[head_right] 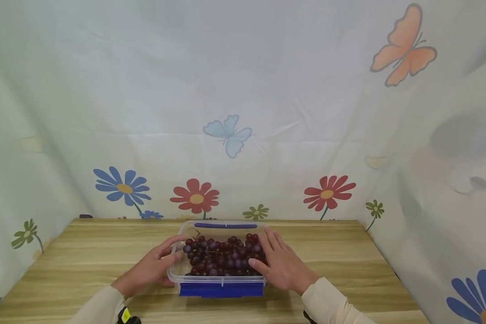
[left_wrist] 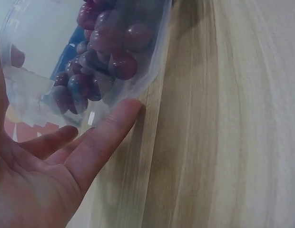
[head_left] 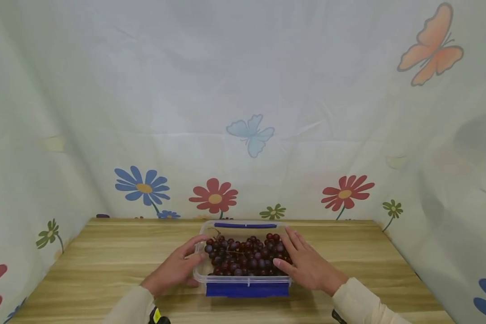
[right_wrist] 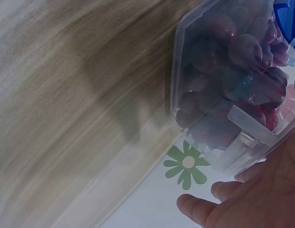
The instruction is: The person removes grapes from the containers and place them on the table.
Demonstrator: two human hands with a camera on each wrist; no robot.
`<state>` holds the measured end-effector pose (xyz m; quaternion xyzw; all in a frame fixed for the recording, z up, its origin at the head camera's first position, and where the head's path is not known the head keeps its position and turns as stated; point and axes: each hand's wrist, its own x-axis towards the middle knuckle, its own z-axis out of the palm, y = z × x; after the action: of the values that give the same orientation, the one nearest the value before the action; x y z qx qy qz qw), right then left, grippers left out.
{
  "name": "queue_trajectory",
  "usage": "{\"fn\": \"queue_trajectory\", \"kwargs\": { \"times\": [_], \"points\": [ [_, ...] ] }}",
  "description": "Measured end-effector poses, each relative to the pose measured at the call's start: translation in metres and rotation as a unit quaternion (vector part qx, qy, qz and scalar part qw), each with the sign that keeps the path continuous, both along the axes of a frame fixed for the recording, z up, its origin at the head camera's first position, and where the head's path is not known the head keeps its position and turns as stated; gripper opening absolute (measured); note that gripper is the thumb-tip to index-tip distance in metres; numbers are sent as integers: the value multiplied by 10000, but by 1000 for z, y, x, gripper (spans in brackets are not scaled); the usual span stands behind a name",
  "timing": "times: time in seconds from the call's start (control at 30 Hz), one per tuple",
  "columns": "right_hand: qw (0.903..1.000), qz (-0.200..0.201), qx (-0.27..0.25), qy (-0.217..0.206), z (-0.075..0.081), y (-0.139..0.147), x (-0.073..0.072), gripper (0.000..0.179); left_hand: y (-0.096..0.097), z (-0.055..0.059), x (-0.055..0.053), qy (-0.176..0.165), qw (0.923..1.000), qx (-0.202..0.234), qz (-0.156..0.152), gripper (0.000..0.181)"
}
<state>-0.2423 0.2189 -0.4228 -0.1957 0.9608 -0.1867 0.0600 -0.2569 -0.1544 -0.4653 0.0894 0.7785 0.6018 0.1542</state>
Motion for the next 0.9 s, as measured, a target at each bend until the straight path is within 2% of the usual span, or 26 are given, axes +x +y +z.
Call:
{"fn": "queue_trajectory", "kwargs": {
  "times": [0.6,0.9],
  "points": [
    [9986,287,436,80,17,-4,-5,86,4,1,1,45,9995,-103,291,46],
    [9960,542,706,127,30,-14,-8,86,3,-1,2,58,9997,-106,213,45]
  ]
}}
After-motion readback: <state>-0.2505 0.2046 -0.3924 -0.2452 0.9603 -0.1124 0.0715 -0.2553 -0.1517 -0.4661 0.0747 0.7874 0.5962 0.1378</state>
